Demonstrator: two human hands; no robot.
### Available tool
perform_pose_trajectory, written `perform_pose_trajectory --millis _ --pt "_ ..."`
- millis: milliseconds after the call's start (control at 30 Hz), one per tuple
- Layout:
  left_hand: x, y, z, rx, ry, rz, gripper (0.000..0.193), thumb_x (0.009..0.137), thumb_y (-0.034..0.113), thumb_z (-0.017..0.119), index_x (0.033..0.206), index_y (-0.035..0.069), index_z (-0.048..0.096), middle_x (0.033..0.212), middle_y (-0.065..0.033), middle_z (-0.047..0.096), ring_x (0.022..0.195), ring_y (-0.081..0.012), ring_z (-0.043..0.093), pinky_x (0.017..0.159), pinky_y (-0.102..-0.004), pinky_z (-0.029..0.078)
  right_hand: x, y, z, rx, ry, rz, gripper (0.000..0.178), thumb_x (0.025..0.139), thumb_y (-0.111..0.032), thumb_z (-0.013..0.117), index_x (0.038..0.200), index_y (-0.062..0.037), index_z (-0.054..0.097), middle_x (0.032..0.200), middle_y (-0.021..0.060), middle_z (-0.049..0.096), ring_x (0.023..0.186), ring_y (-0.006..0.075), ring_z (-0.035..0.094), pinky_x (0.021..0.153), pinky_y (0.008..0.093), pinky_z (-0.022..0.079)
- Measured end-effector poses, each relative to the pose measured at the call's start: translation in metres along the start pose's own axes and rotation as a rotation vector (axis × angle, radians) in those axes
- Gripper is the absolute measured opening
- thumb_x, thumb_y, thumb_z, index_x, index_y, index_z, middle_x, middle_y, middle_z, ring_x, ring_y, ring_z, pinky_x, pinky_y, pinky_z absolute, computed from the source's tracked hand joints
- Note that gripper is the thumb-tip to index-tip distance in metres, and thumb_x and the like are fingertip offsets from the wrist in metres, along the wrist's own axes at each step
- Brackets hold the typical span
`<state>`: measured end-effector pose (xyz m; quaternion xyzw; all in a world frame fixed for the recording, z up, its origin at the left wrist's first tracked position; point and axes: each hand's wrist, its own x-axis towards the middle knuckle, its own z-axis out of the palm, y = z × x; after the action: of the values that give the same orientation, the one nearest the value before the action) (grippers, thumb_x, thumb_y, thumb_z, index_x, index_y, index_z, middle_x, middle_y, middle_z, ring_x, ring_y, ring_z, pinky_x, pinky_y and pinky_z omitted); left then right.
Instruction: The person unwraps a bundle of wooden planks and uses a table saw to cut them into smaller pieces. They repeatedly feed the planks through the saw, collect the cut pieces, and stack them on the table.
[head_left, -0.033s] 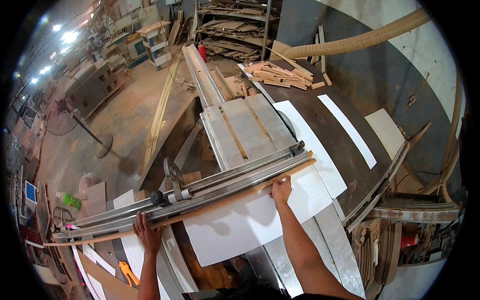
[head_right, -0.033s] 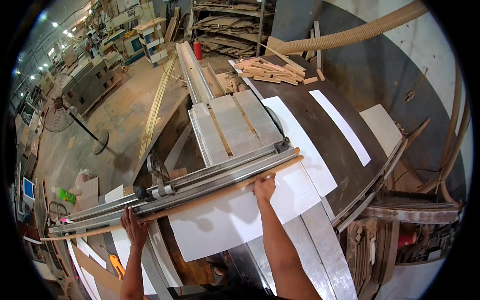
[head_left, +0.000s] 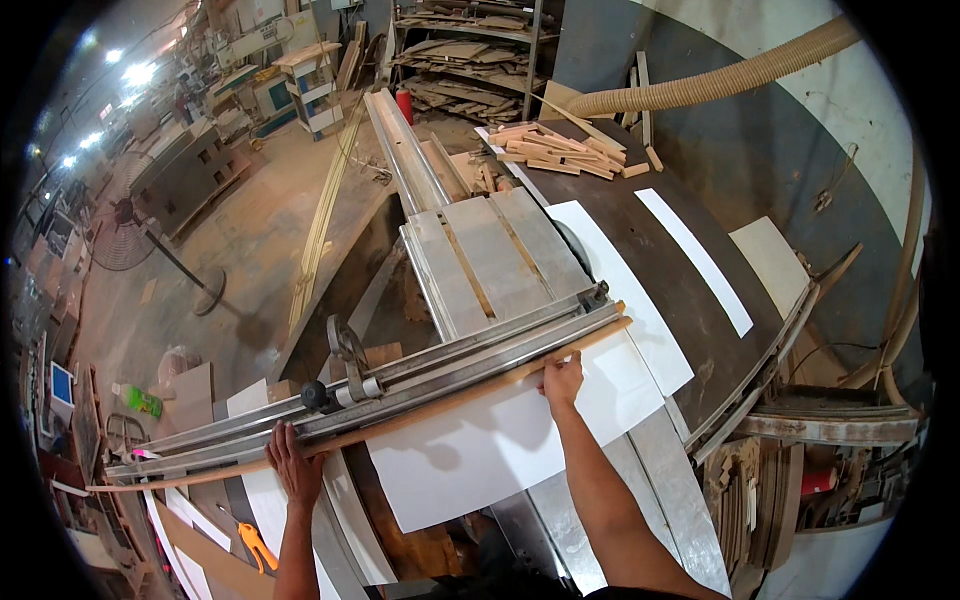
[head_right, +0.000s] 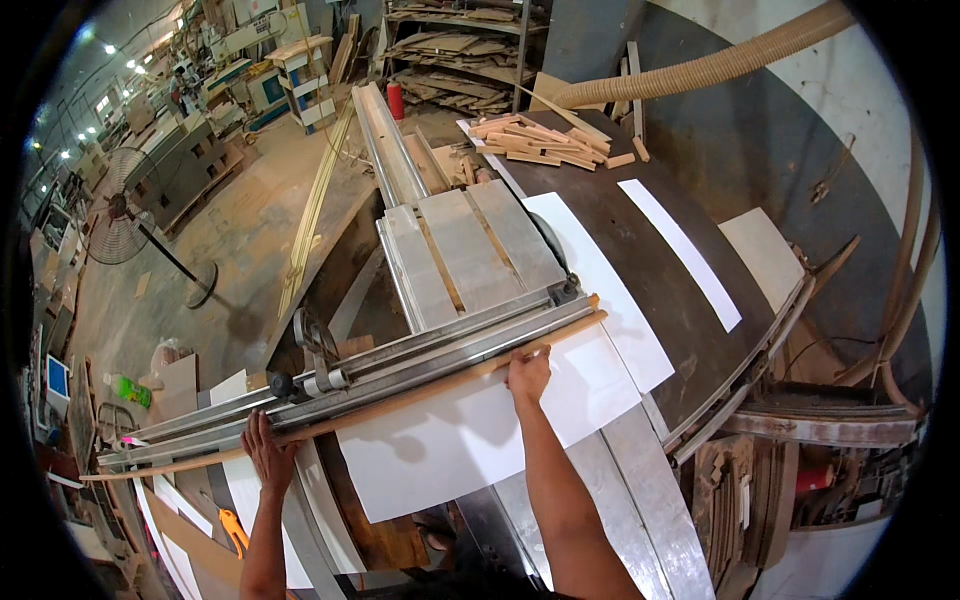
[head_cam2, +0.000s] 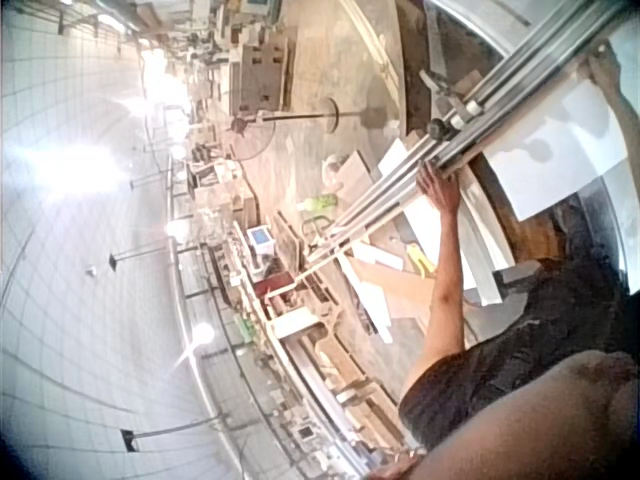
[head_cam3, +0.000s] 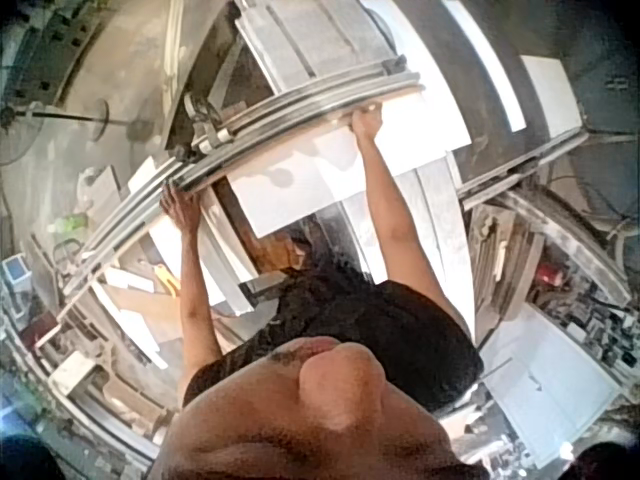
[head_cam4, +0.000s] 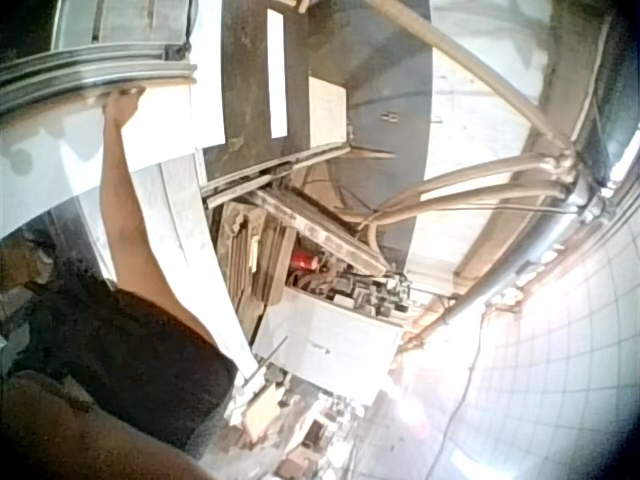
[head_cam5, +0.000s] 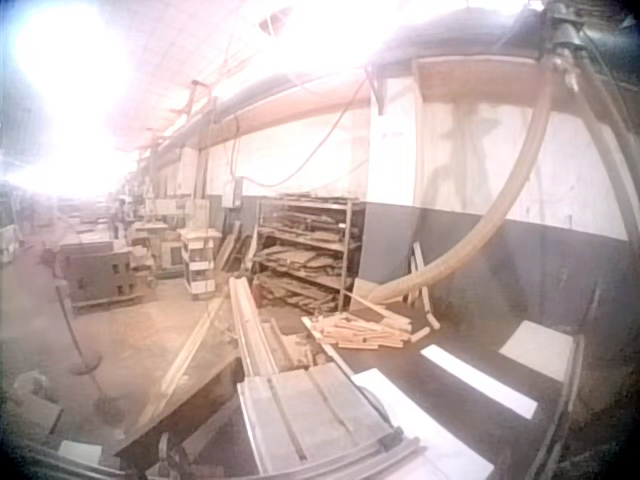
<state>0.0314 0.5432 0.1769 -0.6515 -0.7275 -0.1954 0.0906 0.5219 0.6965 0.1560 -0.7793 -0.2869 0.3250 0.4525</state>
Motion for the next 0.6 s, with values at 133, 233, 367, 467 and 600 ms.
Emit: perform_pose_trajectory --millis 133,233,367,467,600 --pt "0.005 0.001 -0.004 0.021 -0.107 -0.01 0.097 0.067 0.017 0.086 0.149 0.006 0.036 0.153 -0.0189 0.037 0.143 -0.0396 0.031 0.12 -0.0543 0.018 0.003 0.003 0.001 0.0 0.013 0.004 0.067 0.093 -0.015 0.064 0.143 0.0103 0.029 0.071 0.014 0.067 0.044 0.0232 0.063 0.038 0.0358 0.051" --pt "0.004 0.011 0.001 -0.033 0.011 0.004 0.096 0.067 0.015 0.086 0.148 0.005 0.035 0.151 -0.0218 0.037 0.141 -0.0418 0.033 0.119 -0.0545 0.022 0.004 0.004 0.002 -0.034 0.035 -0.004 0.068 0.092 -0.016 0.065 0.143 0.0105 0.028 0.07 0.014 0.067 0.045 0.0241 0.063 0.039 0.0364 0.051" --pt "-0.019 0.052 0.009 -0.261 0.201 0.201 0.093 0.069 0.016 0.085 0.146 0.004 0.035 0.147 -0.024 0.04 0.137 -0.0434 0.038 0.115 -0.0554 0.028 0.0 -0.001 0.0 -0.013 0.009 -0.022 0.069 0.092 -0.017 0.065 0.143 0.0121 0.028 0.066 0.0133 0.067 0.046 0.0244 0.064 0.04 0.0364 0.051" --pt "-0.014 0.109 0.025 -0.415 0.232 0.396 0.081 0.073 0.023 0.083 0.138 0.003 0.04 0.142 -0.0239 0.042 0.134 -0.0439 0.04 0.111 -0.0569 0.034 -0.003 0.001 -0.001 -0.023 0.0 -0.033 0.069 0.092 -0.017 0.065 0.143 0.0128 0.028 0.066 0.0135 0.067 0.046 0.0242 0.065 0.04 0.0363 0.052" --pt "0.067 0.201 0.019 -0.265 -0.127 0.436 0.09 0.073 0.035 0.084 0.144 0.002 0.039 0.143 -0.019 0.043 0.136 -0.0383 0.04 0.115 -0.0546 0.029 0.002 0.003 -0.005 0.017 -0.006 0.002 0.073 0.093 -0.016 0.064 0.148 0.0108 0.025 0.07 0.0135 0.066 0.045 0.0217 0.063 0.036 0.0342 0.051"
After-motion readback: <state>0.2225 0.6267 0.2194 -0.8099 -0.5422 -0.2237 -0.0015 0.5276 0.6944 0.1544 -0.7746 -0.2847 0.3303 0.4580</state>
